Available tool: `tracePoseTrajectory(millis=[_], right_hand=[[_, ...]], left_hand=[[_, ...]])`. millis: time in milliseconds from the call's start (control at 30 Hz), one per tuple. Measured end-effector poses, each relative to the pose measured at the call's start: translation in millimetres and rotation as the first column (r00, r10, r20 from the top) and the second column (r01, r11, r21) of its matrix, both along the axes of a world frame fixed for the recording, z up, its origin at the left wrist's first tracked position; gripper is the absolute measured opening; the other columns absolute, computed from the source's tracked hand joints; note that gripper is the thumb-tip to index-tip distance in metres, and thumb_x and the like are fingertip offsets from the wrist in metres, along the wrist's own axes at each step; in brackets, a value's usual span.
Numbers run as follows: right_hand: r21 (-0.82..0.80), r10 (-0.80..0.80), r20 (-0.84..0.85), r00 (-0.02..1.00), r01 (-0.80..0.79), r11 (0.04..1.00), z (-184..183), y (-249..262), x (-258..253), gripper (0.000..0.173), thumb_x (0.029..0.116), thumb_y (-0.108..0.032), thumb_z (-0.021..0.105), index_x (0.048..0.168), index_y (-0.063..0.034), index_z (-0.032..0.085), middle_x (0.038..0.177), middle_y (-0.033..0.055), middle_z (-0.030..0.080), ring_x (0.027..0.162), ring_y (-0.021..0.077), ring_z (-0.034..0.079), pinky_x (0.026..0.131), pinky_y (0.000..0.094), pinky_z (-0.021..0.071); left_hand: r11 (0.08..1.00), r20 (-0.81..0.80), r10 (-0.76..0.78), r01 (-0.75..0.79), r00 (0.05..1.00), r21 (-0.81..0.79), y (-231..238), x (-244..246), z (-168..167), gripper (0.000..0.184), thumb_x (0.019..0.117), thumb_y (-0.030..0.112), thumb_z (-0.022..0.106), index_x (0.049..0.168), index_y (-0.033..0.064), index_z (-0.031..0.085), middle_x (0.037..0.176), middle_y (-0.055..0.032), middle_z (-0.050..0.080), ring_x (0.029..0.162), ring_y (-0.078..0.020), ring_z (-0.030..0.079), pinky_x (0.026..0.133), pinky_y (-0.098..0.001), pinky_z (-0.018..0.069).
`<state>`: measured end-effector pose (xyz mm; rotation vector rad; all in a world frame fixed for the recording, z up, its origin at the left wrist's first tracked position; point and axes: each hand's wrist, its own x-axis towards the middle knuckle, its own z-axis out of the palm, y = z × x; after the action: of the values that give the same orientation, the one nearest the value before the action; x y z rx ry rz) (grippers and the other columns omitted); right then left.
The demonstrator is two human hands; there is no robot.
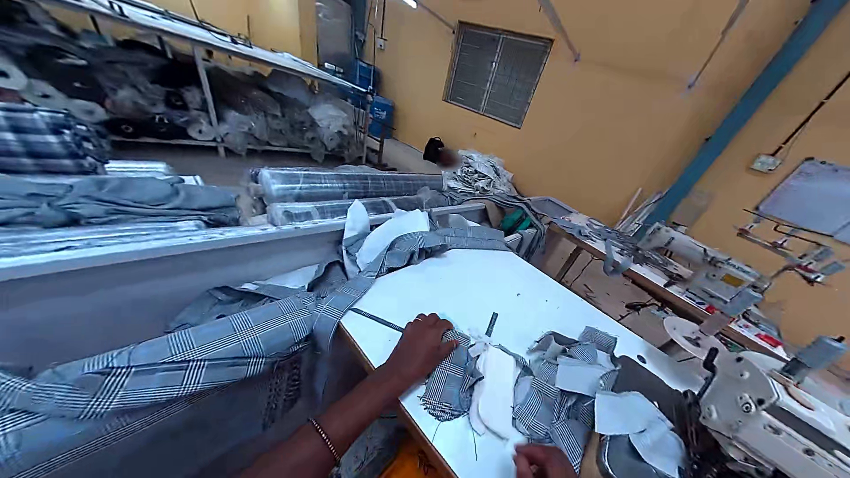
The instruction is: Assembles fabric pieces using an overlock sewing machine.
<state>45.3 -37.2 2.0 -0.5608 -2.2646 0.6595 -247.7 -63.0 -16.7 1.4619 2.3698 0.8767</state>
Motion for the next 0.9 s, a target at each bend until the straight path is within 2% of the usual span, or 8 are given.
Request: tracePoseTrajectory(millis=[133, 200, 267, 400, 533, 633, 767, 900], right_hand=[[-0.066, -0.053, 0.06, 0.997, 0.057, 0.996, 0.4, 44.4, -78.8, 0.017, 0.0953, -0.007, 0.063, 0.101, 0.0065, 0.07, 0.093, 0.0173, 0.069, 0.076, 0.0229, 0.069, 0.067, 0.0369, 0.0593], [-0.056, -0.146, 0.22, 0.965, 0.162, 0.985, -3.7, 64.3, -103.5, 0.029, 0.0974, -0.023, 0.066, 0.098, 0.0063, 0.068, 0.092, 0.0191, 0.066, 0.079, 0.0285, 0.067, 0.072, 0.0429, 0.0569], [-0.063, -0.182, 0.406, 0.896, 0.226, 0.972, -3.1, 74.1, -114.1, 0.043, 0.0969, -0.035, 0.068, 0.102, 0.0076, 0.067, 0.1, 0.0233, 0.066, 0.091, 0.0351, 0.068, 0.081, 0.0493, 0.0552], [-0.083, -0.167, 0.423, 0.89, 0.222, 0.972, -7.1, 83.1, -112.0, 0.031, 0.0984, -0.023, 0.065, 0.1, 0.0074, 0.069, 0.099, 0.0226, 0.067, 0.091, 0.0353, 0.068, 0.083, 0.0509, 0.0545], [-0.28, -0.118, 0.281, 0.952, 0.199, 0.939, -16.4, 90.8, -97.3, 0.025, 0.1025, -0.016, 0.058, 0.1, 0.0061, 0.071, 0.093, 0.0189, 0.068, 0.079, 0.0277, 0.066, 0.075, 0.0464, 0.0555], [-0.508, -0.081, 0.238, 0.968, 0.195, 0.839, -11.5, 93.5, -91.2, 0.021, 0.1051, -0.012, 0.054, 0.102, 0.0036, 0.067, 0.077, 0.0078, 0.063, 0.06, 0.0135, 0.062, 0.058, 0.0311, 0.0562], [-0.577, -0.059, 0.2, 0.978, 0.166, 0.8, -9.0, 95.5, -89.5, 0.018, 0.1026, -0.007, 0.056, 0.106, 0.0047, 0.069, 0.08, 0.0078, 0.065, 0.063, 0.0112, 0.062, 0.06, 0.0287, 0.0552], [-0.637, -0.079, 0.18, 0.981, 0.177, 0.75, -4.9, 93.3, -90.6, 0.01, 0.0988, -0.005, 0.064, 0.102, 0.0028, 0.07, 0.08, 0.007, 0.067, 0.063, 0.0111, 0.065, 0.06, 0.0278, 0.0582]], left_hand=[[0.988, 0.028, -0.069, 0.064, 0.997, 0.138, 8.3, -16.8, -9.0, 0.026, 0.1008, 0.023, 0.065, 0.106, -0.0019, 0.067, 0.099, -0.0181, 0.066, 0.098, -0.0339, 0.063, 0.095, -0.0504, 0.048], [0.991, 0.02, -0.061, 0.058, 0.998, 0.123, 5.7, -19.6, -6.5, 0.026, 0.102, 0.024, 0.063, 0.101, -0.0016, 0.067, 0.096, -0.0165, 0.065, 0.098, -0.0324, 0.062, 0.094, -0.0488, 0.0471], [0.992, -0.017, -0.048, 0.05, 0.999, 0.116, 1.6, -17.3, -6.0, 0.031, 0.1041, 0.027, 0.059, 0.099, -0.0026, 0.069, 0.097, -0.0178, 0.066, 0.1, -0.0339, 0.064, 0.093, -0.0504, 0.047], [0.979, -0.111, -0.025, 0.047, 0.993, 0.199, -1.1, -11.8, -11.9, 0.036, 0.1074, 0.026, 0.05, 0.101, -0.0014, 0.072, 0.099, -0.0177, 0.07, 0.1, -0.0354, 0.067, 0.091, -0.0537, 0.0484], [0.939, -0.074, -0.041, 0.064, 0.996, 0.338, 1.1, -13.3, -21.0, 0.032, 0.1074, 0.021, 0.047, 0.112, 0.0033, 0.074, 0.121, -0.0113, 0.07, 0.114, -0.0301, 0.064, 0.099, -0.0511, 0.0473], [0.885, -0.092, -0.032, 0.071, 0.995, 0.461, 2.5, -12.7, -27.5, 0.03, 0.1044, 0.016, 0.049, 0.113, 0.0061, 0.076, 0.11, -0.0106, 0.068, 0.106, -0.0266, 0.065, 0.095, -0.0446, 0.0528], [0.826, -0.093, -0.051, 0.094, 0.994, 0.556, -1.2, -14.0, -32.5, 0.033, 0.0996, 0.002, 0.05, 0.119, 0.0095, 0.075, 0.106, -0.0072, 0.072, 0.096, -0.0174, 0.07, 0.087, -0.0358, 0.0578], [0.829, -0.052, -0.061, 0.08, 0.997, 0.554, -0.6, -15.1, -32.9, 0.029, 0.1007, 0.007, 0.053, 0.118, 0.0104, 0.075, 0.098, -0.0035, 0.071, 0.085, -0.0102, 0.067, 0.081, -0.0274, 0.0568]])
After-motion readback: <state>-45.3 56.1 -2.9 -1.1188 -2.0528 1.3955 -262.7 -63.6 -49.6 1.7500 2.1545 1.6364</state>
